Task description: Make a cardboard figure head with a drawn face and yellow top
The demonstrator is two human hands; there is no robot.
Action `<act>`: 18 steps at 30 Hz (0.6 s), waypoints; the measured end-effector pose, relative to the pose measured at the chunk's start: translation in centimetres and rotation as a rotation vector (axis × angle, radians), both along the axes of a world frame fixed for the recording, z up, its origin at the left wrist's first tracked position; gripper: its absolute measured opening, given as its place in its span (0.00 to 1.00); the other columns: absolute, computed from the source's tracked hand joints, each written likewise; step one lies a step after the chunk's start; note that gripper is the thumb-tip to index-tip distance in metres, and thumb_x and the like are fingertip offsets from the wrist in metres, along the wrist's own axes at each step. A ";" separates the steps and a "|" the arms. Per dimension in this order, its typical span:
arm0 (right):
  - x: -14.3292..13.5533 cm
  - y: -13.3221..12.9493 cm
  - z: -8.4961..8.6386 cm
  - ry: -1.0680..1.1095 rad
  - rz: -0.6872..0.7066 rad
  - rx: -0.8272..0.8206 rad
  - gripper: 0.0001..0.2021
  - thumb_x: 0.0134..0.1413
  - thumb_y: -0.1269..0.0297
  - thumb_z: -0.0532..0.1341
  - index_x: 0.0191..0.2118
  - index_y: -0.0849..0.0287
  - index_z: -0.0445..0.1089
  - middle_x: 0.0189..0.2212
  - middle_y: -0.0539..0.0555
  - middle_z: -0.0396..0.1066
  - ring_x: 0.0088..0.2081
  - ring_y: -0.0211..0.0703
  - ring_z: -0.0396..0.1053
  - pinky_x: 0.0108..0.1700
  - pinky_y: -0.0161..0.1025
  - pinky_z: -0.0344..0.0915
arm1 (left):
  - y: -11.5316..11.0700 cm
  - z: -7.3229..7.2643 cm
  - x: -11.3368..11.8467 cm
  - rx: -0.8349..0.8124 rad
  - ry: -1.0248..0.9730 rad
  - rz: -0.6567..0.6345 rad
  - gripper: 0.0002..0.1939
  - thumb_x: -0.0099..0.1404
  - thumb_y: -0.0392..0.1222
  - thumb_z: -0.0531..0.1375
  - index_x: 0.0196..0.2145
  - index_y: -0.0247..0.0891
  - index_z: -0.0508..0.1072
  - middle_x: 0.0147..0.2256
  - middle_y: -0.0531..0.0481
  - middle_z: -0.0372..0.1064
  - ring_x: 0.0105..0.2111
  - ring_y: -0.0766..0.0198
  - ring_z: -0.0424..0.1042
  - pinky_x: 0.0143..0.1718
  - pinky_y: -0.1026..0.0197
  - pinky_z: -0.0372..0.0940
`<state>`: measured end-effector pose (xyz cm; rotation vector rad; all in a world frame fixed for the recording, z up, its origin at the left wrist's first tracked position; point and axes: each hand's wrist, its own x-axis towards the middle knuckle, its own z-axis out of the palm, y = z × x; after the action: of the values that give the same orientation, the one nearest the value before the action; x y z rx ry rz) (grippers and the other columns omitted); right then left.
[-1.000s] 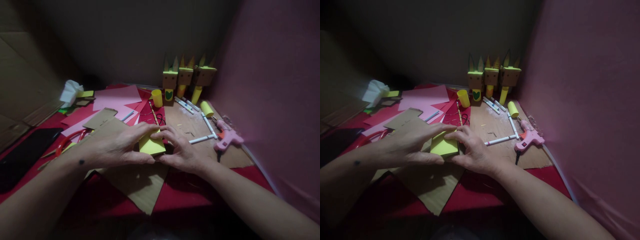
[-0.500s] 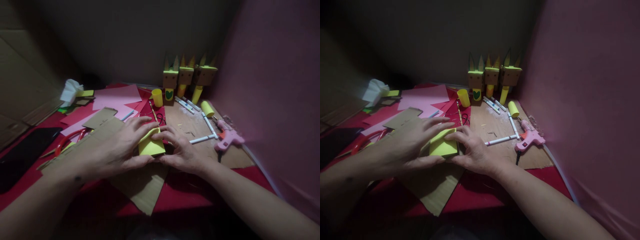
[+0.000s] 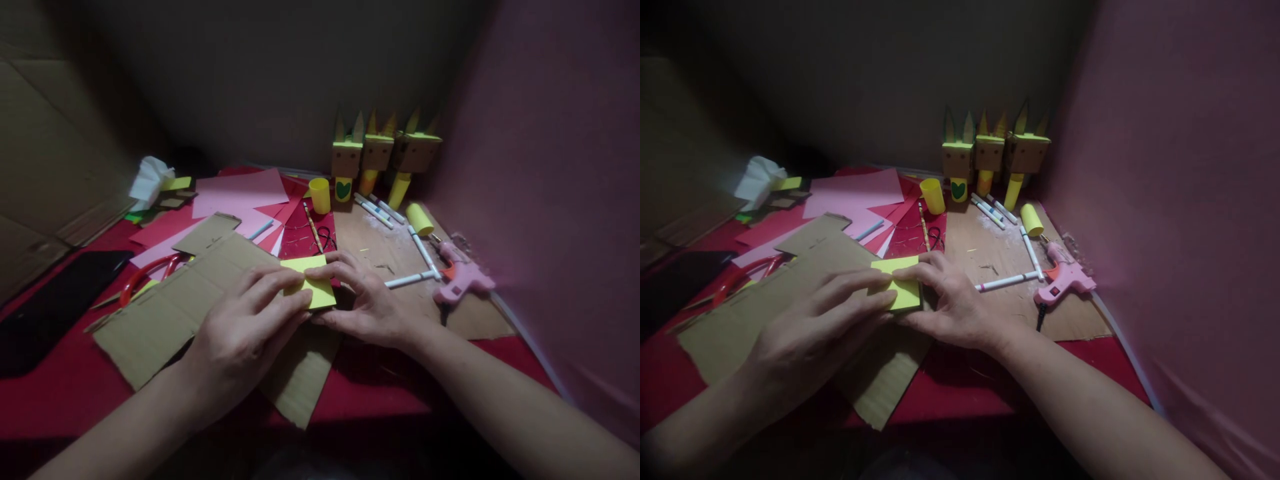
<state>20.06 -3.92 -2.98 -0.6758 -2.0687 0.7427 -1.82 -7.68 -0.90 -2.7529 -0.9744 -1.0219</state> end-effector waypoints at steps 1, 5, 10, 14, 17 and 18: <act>0.1 0.0 0.2 -0.016 0.003 -0.013 0.20 0.53 0.63 0.70 0.52 0.55 0.69 0.49 0.57 0.65 0.54 0.49 0.67 0.55 0.49 0.68 | 0.0 -0.1 0.0 0.023 0.002 -0.001 0.11 0.69 0.28 0.58 0.48 0.33 0.72 0.49 0.40 0.70 0.50 0.55 0.69 0.51 0.54 0.68; 0.2 -0.2 0.8 -0.007 0.033 -0.114 0.15 0.59 0.62 0.65 0.51 0.56 0.70 0.49 0.56 0.67 0.52 0.47 0.69 0.56 0.49 0.67 | -0.3 -0.4 0.0 0.043 0.013 0.004 0.13 0.68 0.26 0.58 0.50 0.32 0.71 0.49 0.37 0.71 0.51 0.52 0.68 0.52 0.52 0.68; -0.1 -0.2 0.5 0.080 0.014 -0.153 0.11 0.58 0.65 0.64 0.47 0.53 0.72 0.46 0.54 0.66 0.51 0.46 0.68 0.55 0.47 0.67 | -0.9 -0.3 -0.1 -0.101 -0.079 0.022 0.14 0.69 0.30 0.58 0.50 0.42 0.71 0.52 0.42 0.69 0.54 0.52 0.67 0.54 0.50 0.66; -0.4 -0.3 0.5 0.091 0.009 -0.205 0.12 0.56 0.66 0.65 0.46 0.55 0.72 0.45 0.55 0.66 0.50 0.46 0.69 0.53 0.48 0.67 | -0.7 0.6 -0.4 -0.349 -0.338 0.296 0.13 0.69 0.43 0.59 0.51 0.48 0.69 0.50 0.45 0.67 0.47 0.54 0.70 0.42 0.53 0.71; -0.5 -0.4 0.6 0.094 0.003 -0.240 0.12 0.55 0.66 0.64 0.46 0.56 0.71 0.45 0.56 0.66 0.49 0.47 0.69 0.52 0.48 0.68 | 0.2 1.0 -0.5 -0.745 -0.562 0.356 0.22 0.65 0.53 0.63 0.52 0.43 0.65 0.44 0.47 0.66 0.33 0.62 0.69 0.29 0.59 0.68; -0.5 -0.5 0.5 0.098 0.002 -0.241 0.12 0.55 0.66 0.64 0.46 0.56 0.71 0.46 0.56 0.66 0.49 0.47 0.69 0.51 0.49 0.68 | 0.4 0.9 -0.4 -0.888 -0.632 0.335 0.24 0.63 0.55 0.63 0.52 0.42 0.65 0.42 0.49 0.66 0.29 0.64 0.68 0.26 0.61 0.66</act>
<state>19.55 -4.38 -2.44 -0.7547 -1.9090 1.0166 -2.23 -7.24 0.04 -2.6275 -2.3779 -1.7564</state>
